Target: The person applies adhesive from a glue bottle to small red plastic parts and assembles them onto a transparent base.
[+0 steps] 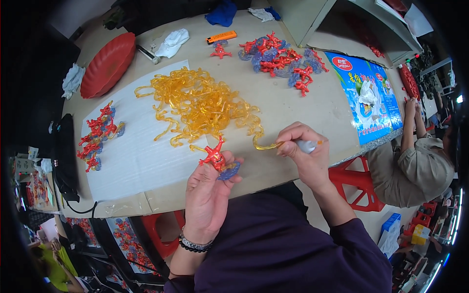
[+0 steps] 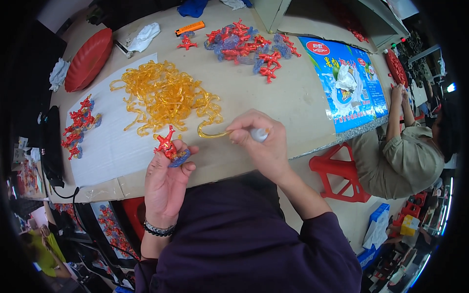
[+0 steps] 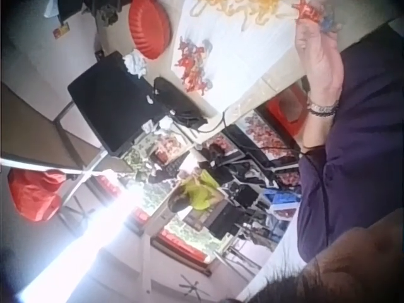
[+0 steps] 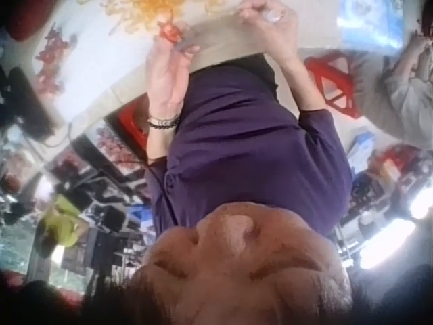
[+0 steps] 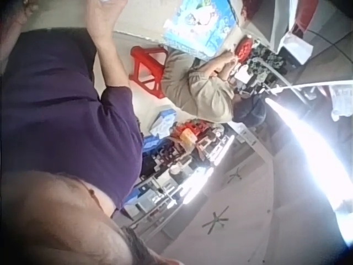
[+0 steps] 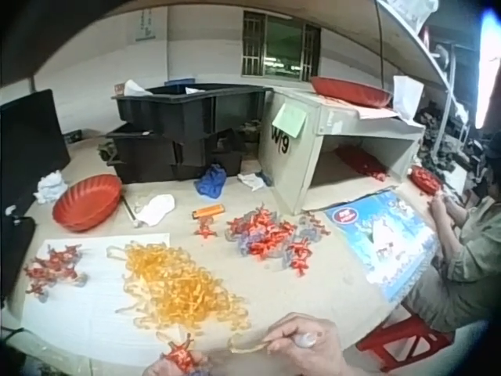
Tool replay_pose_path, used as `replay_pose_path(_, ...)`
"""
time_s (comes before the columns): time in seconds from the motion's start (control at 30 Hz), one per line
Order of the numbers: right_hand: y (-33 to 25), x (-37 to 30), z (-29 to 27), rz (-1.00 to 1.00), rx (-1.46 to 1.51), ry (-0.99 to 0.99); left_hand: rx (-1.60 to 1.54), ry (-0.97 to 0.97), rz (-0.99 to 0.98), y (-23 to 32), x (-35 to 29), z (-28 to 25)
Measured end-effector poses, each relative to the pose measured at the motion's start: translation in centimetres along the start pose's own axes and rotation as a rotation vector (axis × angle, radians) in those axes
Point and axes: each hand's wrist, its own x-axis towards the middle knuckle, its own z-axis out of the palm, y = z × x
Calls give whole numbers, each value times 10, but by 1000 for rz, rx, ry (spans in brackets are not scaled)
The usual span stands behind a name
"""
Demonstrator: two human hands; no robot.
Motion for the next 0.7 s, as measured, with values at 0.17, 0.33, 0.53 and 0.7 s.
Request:
replay_pose_path(0.17,-15,7,11,254,297,-75,122,31,-39,-3,-2,5)
replay_pose_path(0.33,-16,11,17,292,176,-268,214,104,-41,-2,-3,11)
replay_pose_path(0.53,-14,13,18,288,142,-340,180,115,-59,-4,-1,6)
replay_pose_path(0.7,-15,14,18,309,141,-349,180,105,-84,-2,-1,7)
